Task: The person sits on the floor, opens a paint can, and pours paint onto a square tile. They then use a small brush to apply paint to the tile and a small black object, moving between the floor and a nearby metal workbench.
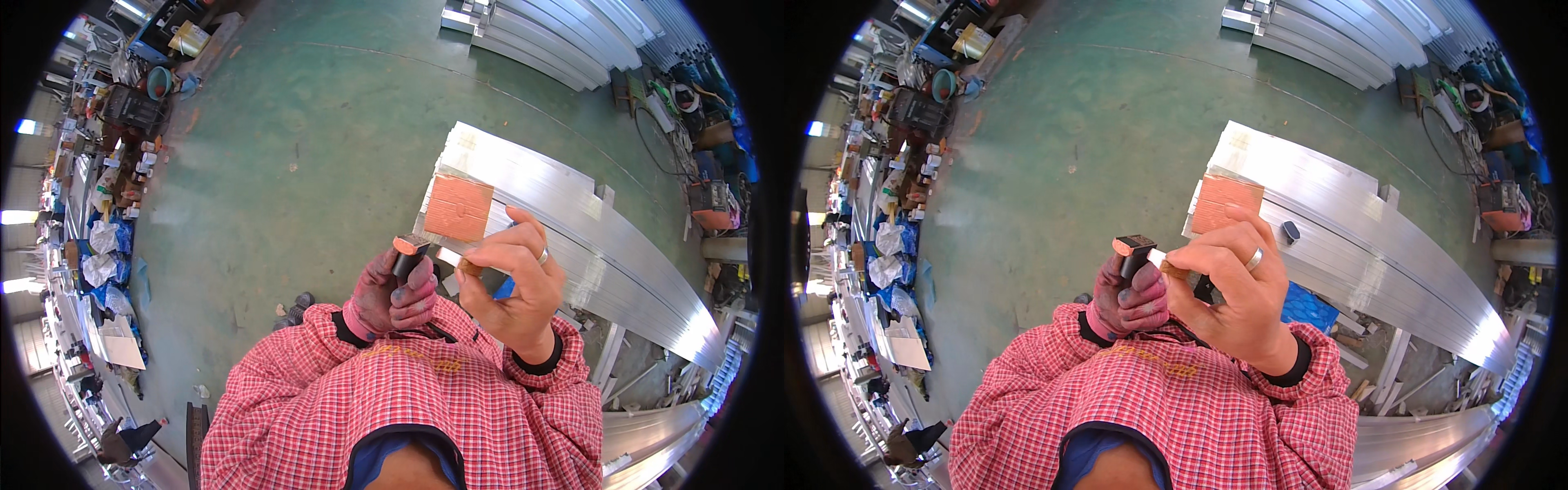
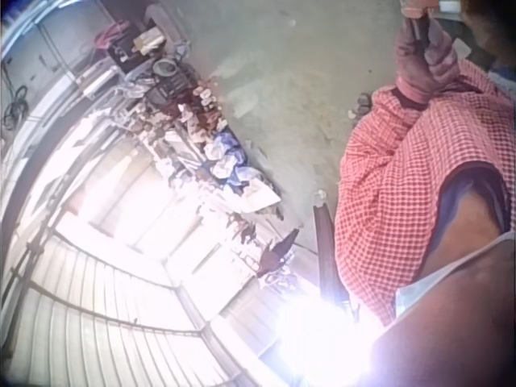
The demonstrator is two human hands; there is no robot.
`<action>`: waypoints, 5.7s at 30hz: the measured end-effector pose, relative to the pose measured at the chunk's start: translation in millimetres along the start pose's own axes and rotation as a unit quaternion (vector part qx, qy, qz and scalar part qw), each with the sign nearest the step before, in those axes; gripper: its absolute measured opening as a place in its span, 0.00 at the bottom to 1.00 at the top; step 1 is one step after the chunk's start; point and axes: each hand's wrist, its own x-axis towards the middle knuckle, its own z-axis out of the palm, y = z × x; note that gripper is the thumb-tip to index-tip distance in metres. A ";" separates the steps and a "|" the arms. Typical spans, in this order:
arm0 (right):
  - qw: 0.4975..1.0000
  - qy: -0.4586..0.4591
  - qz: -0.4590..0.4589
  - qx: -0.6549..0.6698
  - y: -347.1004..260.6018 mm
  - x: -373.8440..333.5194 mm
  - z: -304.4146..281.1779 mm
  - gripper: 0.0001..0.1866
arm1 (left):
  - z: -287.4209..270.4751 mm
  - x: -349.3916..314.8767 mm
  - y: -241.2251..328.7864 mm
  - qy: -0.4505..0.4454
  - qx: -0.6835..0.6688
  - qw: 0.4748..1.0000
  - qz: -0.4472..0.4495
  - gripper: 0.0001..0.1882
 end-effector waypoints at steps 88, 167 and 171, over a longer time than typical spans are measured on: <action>0.968 0.115 0.224 -0.004 49.4 -52.7 -31.0 0.07 | 42.5 29.5 42.7 0.270 0.854 0.441 0.049 0.13; 0.586 0.515 0.626 0.018 134.4 -368.3 -39.8 0.06 | -328.1 394.9 -114.2 0.095 0.742 0.281 -0.602 0.17; 0.584 0.515 0.626 0.023 134.6 -369.6 -37.5 0.06 | -299.9 384.2 -77.3 -0.038 0.843 0.269 -0.464 0.24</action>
